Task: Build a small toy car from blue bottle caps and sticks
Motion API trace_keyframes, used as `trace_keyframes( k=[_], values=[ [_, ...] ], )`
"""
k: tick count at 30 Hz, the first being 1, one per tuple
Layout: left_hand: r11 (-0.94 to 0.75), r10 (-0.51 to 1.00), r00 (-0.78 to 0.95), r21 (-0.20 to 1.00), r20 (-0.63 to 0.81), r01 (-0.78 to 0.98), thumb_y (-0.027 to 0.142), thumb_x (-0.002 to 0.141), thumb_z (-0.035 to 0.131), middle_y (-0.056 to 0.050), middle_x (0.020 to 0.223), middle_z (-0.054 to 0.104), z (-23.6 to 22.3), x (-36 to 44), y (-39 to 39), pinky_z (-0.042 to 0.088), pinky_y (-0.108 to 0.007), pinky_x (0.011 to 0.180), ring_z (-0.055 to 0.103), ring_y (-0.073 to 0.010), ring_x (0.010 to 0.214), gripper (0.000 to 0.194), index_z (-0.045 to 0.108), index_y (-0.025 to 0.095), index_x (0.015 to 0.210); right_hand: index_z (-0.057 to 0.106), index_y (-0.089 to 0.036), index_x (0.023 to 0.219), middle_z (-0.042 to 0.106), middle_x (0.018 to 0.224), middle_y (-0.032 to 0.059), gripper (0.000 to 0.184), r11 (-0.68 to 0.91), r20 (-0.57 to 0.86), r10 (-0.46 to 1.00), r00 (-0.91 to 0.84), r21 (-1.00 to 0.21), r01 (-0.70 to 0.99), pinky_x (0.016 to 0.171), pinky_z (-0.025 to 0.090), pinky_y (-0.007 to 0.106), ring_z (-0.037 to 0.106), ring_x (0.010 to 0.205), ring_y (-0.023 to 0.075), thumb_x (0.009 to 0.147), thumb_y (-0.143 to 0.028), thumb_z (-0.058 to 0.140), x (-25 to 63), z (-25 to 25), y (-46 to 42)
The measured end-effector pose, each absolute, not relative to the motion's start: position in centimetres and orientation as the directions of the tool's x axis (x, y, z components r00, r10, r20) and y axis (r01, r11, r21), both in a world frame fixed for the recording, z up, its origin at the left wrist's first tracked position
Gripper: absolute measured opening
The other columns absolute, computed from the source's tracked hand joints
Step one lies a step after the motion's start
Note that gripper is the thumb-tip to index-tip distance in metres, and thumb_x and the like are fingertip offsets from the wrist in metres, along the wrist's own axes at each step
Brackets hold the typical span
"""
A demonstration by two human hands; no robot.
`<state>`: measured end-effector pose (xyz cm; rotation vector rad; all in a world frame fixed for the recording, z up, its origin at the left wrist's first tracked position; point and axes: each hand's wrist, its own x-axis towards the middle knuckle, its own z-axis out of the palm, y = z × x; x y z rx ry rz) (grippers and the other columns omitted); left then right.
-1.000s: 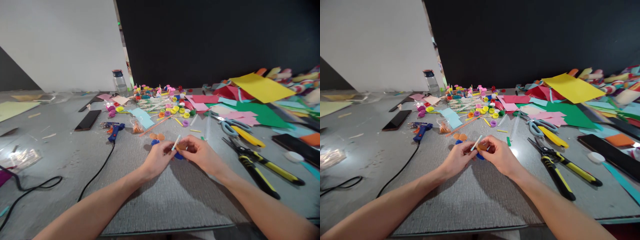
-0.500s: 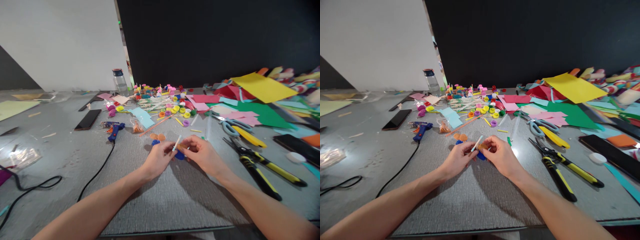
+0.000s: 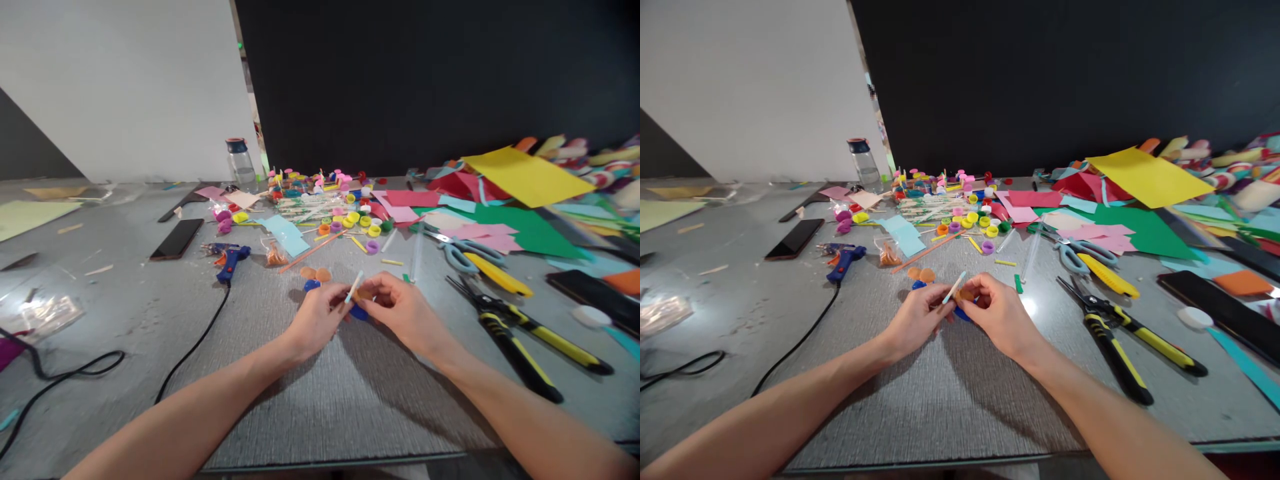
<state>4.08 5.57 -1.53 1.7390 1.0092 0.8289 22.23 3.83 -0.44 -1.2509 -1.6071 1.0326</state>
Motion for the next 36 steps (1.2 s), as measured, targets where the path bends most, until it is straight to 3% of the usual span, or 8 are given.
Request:
trace_keyframes(
  k=[11,18,21,27,36],
  values=[
    [-0.22,0.896,0.434,0.945,0.097,0.243,0.021,0.093,0.055,-0.005,0.082,0.067,-1.6,4.2,5.6,0.044,-0.021,0.053,0.057,-0.0117,0.064,0.024,0.072,0.016,0.109,0.064,-0.021,0.099,0.075,0.096,0.0055,0.021,0.163,0.11,0.974,-0.196,-0.947,0.278,0.076,0.054,0.035,0.071,0.086,0.0205,0.086,-0.037,0.069,22.4,-0.3,3.9],
    [-0.268,0.883,0.446,0.937,0.145,0.225,0.019,0.093,0.055,-0.004,0.088,0.069,-1.9,4.2,5.7,0.047,-0.024,0.064,0.059,-0.0118,0.069,0.02,0.071,0.016,0.104,0.062,-0.021,0.115,0.075,0.095,0.0062,0.031,0.1,0.049,0.985,-0.168,-0.945,0.311,0.058,0.049,0.03,0.067,0.073,0.0186,0.09,-0.038,0.062,23.0,0.4,3.8],
    [-0.284,0.878,0.455,0.928,0.15,0.241,0.019,0.093,0.055,-0.004,0.089,0.07,-2.0,4.2,5.8,0.047,-0.024,0.064,0.059,-0.0123,0.07,0.02,0.071,0.016,0.104,0.068,-0.02,0.107,0.074,0.087,0.0048,0.028,0.091,0.034,0.987,-0.16,-0.927,0.363,0.053,0.044,0.029,0.06,0.061,0.0152,0.089,-0.04,0.061,23.3,0.7,4.1],
    [-0.29,0.876,0.453,0.93,0.163,0.226,0.019,0.093,0.055,-0.004,0.088,0.07,-1.9,4.3,5.8,0.048,-0.025,0.066,0.06,-0.0123,0.07,0.022,0.073,0.018,0.106,0.07,-0.02,0.074,0.068,0.073,0.0023,0.028,0.174,0.086,0.972,-0.217,-0.886,0.429,0.06,0.039,0.03,0.056,0.066,0.0164,0.089,-0.04,0.058,23.3,0.5,4.9],
    [-0.271,0.889,0.437,0.928,0.14,0.254,0.018,0.093,0.055,-0.002,0.079,0.069,-1.5,4.3,5.6,0.044,-0.022,0.061,0.055,-0.0108,0.062,0.023,0.073,0.018,0.107,0.067,-0.019,0.073,0.064,0.071,0.0015,0.028,0.211,0.111,0.967,-0.229,-0.854,0.476,0.066,0.041,0.032,0.056,0.07,0.0173,0.091,-0.037,0.057,23.0,0.4,4.9]
  ],
)
